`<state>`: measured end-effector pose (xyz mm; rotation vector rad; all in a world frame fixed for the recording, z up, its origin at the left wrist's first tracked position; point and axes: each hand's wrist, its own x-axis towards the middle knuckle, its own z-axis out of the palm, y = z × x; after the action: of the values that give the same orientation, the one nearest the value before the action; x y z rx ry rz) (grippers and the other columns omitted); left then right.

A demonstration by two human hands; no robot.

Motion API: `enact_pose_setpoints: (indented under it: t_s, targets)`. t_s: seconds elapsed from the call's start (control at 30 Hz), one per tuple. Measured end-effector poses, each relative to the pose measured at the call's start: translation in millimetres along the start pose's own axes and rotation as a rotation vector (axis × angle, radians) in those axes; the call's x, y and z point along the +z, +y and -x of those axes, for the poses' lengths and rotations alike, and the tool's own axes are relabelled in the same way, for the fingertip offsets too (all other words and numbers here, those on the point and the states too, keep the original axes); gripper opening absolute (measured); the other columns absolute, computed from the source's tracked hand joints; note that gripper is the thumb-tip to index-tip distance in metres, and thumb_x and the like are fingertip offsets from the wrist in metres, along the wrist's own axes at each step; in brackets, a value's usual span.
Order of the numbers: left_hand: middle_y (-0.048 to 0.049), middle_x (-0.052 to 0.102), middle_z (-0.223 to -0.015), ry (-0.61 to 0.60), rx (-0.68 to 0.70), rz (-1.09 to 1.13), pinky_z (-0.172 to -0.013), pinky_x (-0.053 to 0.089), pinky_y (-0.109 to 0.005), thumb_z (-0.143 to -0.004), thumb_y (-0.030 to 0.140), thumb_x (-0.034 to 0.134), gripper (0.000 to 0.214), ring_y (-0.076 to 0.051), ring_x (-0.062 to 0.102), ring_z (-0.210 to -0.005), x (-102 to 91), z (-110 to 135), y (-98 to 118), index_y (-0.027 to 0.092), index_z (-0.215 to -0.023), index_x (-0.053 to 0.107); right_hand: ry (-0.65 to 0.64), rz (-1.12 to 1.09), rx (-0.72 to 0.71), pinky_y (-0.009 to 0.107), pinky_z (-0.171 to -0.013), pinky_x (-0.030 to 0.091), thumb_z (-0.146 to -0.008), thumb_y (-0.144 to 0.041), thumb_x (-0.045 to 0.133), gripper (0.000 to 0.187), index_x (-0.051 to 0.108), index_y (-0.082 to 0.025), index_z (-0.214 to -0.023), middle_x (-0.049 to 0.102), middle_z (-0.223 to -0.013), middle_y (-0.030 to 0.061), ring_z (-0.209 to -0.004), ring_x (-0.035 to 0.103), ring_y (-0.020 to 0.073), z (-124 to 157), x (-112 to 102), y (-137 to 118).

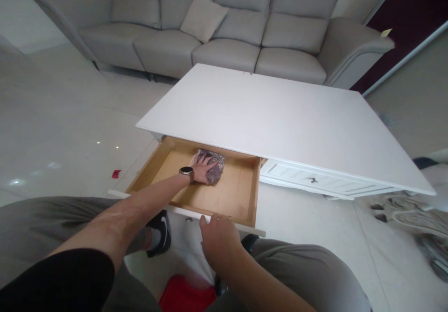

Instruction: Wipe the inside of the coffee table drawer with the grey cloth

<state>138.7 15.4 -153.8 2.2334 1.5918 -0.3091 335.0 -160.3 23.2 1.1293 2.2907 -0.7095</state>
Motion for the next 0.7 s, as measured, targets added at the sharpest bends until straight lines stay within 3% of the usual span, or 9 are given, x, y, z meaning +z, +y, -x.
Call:
enact_pose_setpoints:
  t_s: [0.17,0.27,0.33,0.43,0.57,0.7]
  targets:
    - [-0.018,0.003,-0.178,-0.064,0.068,0.102,-0.122,-0.005,-0.075,-0.058,0.068,0.081,0.138,-0.05,-0.007,-0.16,15.3,-61,128,0.03,-0.17,0.01,0.025,0.01,0.005,0.056,-0.083,0.06,-0.103,-0.022,0.045,0.049,0.055,-0.02,-0.151,0.069,-0.129,0.0267,-0.115,0.071,0.039,0,-4,-4]
    - [-0.021,-0.007,-0.177,-0.101,0.042,0.089,-0.117,-0.011,-0.081,-0.047,0.067,0.087,0.154,-0.055,-0.015,-0.157,19.8,-80,165,0.027,-0.17,0.003,-0.009,0.017,0.02,0.057,-0.086,0.059,-0.103,-0.02,0.044,0.04,0.067,-0.017,-0.135,0.068,-0.129,0.026,-0.116,0.07,0.0393,0,-7,-5]
    - [-0.0213,-0.013,-0.175,-0.127,0.052,0.089,-0.116,-0.011,-0.083,-0.043,0.07,0.087,0.162,-0.056,-0.02,-0.155,17.1,-81,166,0.024,-0.17,-0.001,-0.005,0.008,0.018,0.057,-0.086,0.059,-0.101,-0.021,0.048,0.038,0.068,-0.017,-0.133,0.068,-0.13,0.0258,-0.117,0.069,0.0396,0,-8,-5]
    - [-0.0176,-0.017,-0.175,-0.205,0.123,0.131,-0.118,-0.008,-0.081,-0.043,0.08,0.082,0.163,-0.053,-0.021,-0.156,4.0,-75,146,0.027,-0.169,-0.005,0.027,-0.009,0.006,0.057,-0.085,0.06,-0.1,-0.023,0.052,0.043,0.061,-0.019,-0.143,0.067,-0.131,0.0247,-0.116,0.069,0.0394,2,-7,-5]
    - [-0.0117,-0.011,-0.177,-0.274,0.131,0.22,-0.122,-0.005,-0.077,-0.059,0.091,0.066,0.139,-0.047,-0.018,-0.159,-10.3,-66,130,0.033,-0.17,0.004,0.042,0.0,0.004,0.058,-0.084,0.061,-0.101,-0.024,0.05,0.049,0.054,-0.02,-0.15,0.066,-0.132,0.0254,-0.116,0.069,0.0396,2,-4,-5]
    - [-0.0126,-0.012,-0.176,-0.222,0.104,0.181,-0.118,-0.008,-0.081,-0.065,0.088,0.065,0.135,-0.048,-0.02,-0.158,2.7,-59,140,0.032,-0.17,0.002,0.041,0.014,0.016,0.056,-0.083,0.061,-0.103,-0.023,0.045,0.045,0.057,-0.02,-0.146,0.067,-0.129,0.0234,-0.115,0.069,0.0389,2,-1,-6]
